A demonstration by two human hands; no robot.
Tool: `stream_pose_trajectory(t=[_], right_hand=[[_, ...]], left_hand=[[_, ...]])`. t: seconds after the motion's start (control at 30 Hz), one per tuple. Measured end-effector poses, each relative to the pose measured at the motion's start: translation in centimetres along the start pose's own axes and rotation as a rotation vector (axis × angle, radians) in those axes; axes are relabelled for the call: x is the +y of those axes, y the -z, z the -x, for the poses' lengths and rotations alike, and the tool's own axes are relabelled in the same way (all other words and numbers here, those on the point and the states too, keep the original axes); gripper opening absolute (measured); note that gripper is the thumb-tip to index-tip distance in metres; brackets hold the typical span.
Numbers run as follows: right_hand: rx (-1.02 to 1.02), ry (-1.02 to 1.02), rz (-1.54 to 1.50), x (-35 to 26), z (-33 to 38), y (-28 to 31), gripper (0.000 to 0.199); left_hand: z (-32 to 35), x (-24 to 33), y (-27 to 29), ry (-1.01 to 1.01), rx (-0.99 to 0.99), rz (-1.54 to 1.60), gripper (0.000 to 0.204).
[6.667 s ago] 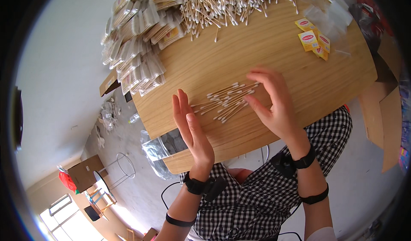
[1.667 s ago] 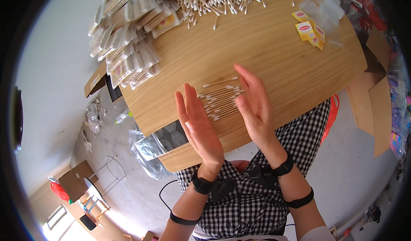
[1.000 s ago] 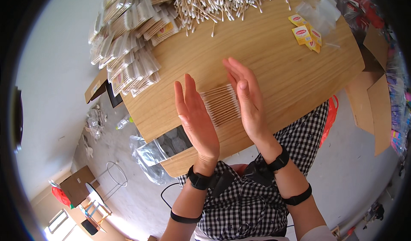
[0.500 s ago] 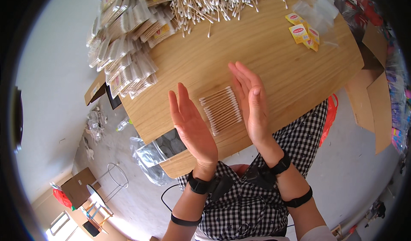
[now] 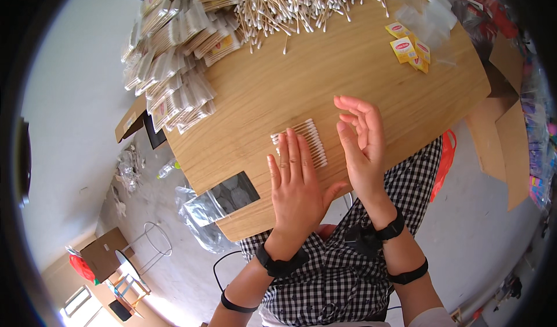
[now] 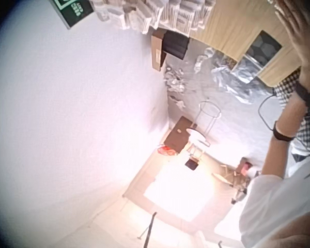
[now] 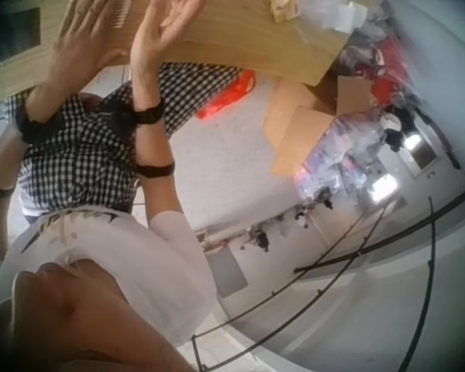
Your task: Manually counting, aligning, and placing cotton swabs into small plastic bags.
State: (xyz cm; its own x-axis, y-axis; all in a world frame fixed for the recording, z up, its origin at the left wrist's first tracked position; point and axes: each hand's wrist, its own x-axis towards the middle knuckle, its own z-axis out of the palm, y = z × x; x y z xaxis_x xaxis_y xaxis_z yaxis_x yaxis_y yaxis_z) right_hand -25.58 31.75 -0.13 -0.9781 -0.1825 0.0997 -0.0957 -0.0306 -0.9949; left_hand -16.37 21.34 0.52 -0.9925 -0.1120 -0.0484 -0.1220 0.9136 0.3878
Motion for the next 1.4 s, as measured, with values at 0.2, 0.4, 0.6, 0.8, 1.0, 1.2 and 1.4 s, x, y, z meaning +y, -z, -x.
stream_pose_trajectory(t=[0.2, 0.4, 0.6, 0.8, 1.0, 1.2, 1.4], right_hand=[[-0.021, 0.010, 0.134, -0.1, 0.7, 0.5, 0.030], [-0.040, 0.053, 0.227, -0.3, 1.4, -0.1, 0.028], [-0.024, 0.092, 0.310, 0.1, 2.8, 1.4, 0.024], [-0.237, 0.145, 0.468, -1.1, 4.5, 1.1, 0.016], [-0.333, 0.232, 0.552, -1.1, 4.6, 0.6, 0.015], [-0.366, 0.248, 0.650, -1.2, 4.3, -0.1, 0.014], [-0.393, 0.265, 0.694, -1.1, 4.3, 0.1, 0.013]], left_hand=[[0.5, -0.2, -1.4, -0.024, 0.038, -0.083, 0.108], [0.7, -0.4, -0.8, -0.003, 0.073, 0.008, 0.103], [5.1, -2.7, 2.6, -0.184, 0.109, 0.355, 0.055], [8.7, -4.3, 3.6, -0.215, 0.045, 0.443, 0.036], [7.3, -3.3, 2.7, -0.124, 0.060, 0.266, 0.053], [6.2, -1.5, 1.9, -0.037, 0.006, 0.030, 0.071], [6.3, -1.0, 1.8, -0.009, -0.033, -0.027, 0.074]])
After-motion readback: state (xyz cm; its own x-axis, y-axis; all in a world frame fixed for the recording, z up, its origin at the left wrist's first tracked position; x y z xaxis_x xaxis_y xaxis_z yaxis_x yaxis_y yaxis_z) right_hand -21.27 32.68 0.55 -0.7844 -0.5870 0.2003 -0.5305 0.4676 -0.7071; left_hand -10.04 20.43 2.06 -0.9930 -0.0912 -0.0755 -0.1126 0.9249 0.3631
